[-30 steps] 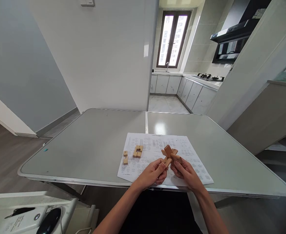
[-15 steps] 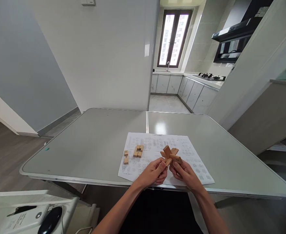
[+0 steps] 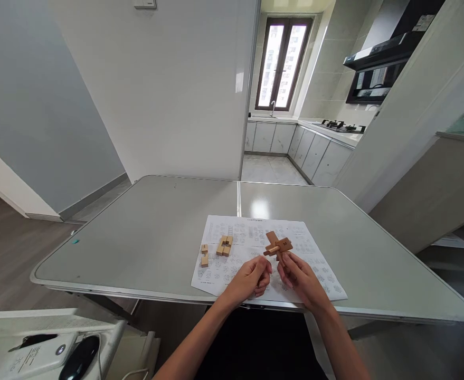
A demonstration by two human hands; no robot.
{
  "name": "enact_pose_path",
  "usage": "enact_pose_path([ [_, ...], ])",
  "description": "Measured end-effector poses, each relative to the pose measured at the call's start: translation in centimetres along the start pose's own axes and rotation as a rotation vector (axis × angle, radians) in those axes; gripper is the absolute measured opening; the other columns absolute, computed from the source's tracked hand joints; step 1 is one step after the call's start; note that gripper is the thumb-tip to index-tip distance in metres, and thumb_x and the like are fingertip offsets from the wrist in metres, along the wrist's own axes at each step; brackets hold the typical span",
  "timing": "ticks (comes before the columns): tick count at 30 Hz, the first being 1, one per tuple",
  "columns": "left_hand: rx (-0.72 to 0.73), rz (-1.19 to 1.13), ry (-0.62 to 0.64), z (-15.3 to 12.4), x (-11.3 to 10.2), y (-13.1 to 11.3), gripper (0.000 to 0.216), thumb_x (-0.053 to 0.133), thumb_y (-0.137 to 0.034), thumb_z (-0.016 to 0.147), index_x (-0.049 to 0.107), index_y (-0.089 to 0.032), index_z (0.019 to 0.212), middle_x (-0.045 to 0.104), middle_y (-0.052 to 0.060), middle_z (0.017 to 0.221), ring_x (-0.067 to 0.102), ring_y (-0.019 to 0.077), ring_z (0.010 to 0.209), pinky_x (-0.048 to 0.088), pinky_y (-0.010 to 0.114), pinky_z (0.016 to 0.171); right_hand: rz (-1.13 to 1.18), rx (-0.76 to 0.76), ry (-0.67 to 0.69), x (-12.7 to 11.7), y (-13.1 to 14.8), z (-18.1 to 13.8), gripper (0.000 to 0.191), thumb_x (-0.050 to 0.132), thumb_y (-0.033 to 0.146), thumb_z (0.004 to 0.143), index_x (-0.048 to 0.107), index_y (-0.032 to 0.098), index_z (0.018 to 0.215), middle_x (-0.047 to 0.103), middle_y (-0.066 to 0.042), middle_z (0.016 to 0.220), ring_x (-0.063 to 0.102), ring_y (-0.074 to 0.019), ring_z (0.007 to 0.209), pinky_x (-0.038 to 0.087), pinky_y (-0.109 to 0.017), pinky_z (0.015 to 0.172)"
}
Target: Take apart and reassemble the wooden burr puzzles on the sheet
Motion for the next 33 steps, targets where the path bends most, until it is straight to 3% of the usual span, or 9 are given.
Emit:
enact_pose_path([
  [5,-0.021,0.036,-0.002,-0.3,0.0,-0.1,0.050,0.053,-0.070,0.092,0.049,-0.020,0.088,0.038,-0.012,0.055,0.026,0.0052,0.042,0.024,0.019,0.043,0.128,0.046,-0.161,-1.8,-0.8,0.4,0.037,0.070,0.059,0.089,0.064,0.022,0.087,0.056,0.003,0.069,0.037,-0.0102,0.049,0.038,-0.026,0.050],
  [13,-0.031,0.069,-0.011,-0.6,0.0,-0.3,0.048,0.055,-0.068,0.092,0.050,-0.020,0.087,0.038,-0.011,0.056,0.026,0.0053,0.044,0.024,0.021,0.045,0.392,0.078,-0.287,-6.5,-1.9,2.6,0.021,0.083,0.035,0.083,0.072,0.019,0.091,0.066,0.000,0.079,0.050,-0.0089,0.054,0.049,-0.019,0.047],
  [18,-0.050,0.080,-0.027,-0.6,0.0,-0.3,0.050,0.057,-0.070,0.089,0.049,-0.021,0.086,0.037,-0.011,0.056,0.026,0.0054,0.045,0.023,0.021,0.046,0.499,0.076,-0.296,-8.7,-2.2,3.8,0.018,0.082,0.027,0.083,0.070,0.021,0.094,0.062,0.003,0.077,0.049,-0.0054,0.051,0.052,-0.015,0.045],
  [23,-0.052,0.077,-0.030,-0.6,0.2,-0.5,0.053,0.059,-0.072,0.087,0.048,-0.021,0.085,0.037,-0.012,0.055,0.025,0.0053,0.045,0.023,0.022,0.046,0.566,0.076,-0.289,-9.3,-2.1,4.3,0.018,0.077,0.021,0.086,0.066,0.023,0.100,0.059,0.003,0.079,0.050,-0.0044,0.053,0.053,-0.012,0.047],
  [27,-0.041,0.086,-0.031,-0.6,0.2,-0.5,0.050,0.058,-0.069,0.089,0.048,-0.021,0.086,0.038,-0.011,0.055,0.025,0.0055,0.045,0.023,0.022,0.045,0.547,0.068,-0.310,-9.5,-2.1,4.0,0.012,0.074,0.027,0.089,0.067,0.023,0.098,0.061,0.002,0.082,0.053,-0.0059,0.056,0.053,-0.013,0.046],
  [33,-0.030,0.114,-0.015,-0.6,0.2,-0.6,0.047,0.059,-0.066,0.090,0.048,-0.021,0.085,0.037,-0.012,0.056,0.026,0.0057,0.045,0.024,0.021,0.045,0.414,0.062,-0.346,-7.8,-2.6,1.7,0.026,0.086,0.032,0.078,0.072,0.023,0.098,0.067,0.001,0.084,0.058,-0.0104,0.062,0.055,-0.019,0.051],
])
Point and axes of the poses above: each hand's wrist, its own z-axis towards the middle knuckle, its own x-axis out of the palm, y = z × x, the point moved 7 cm from there along z, towards the middle knuckle
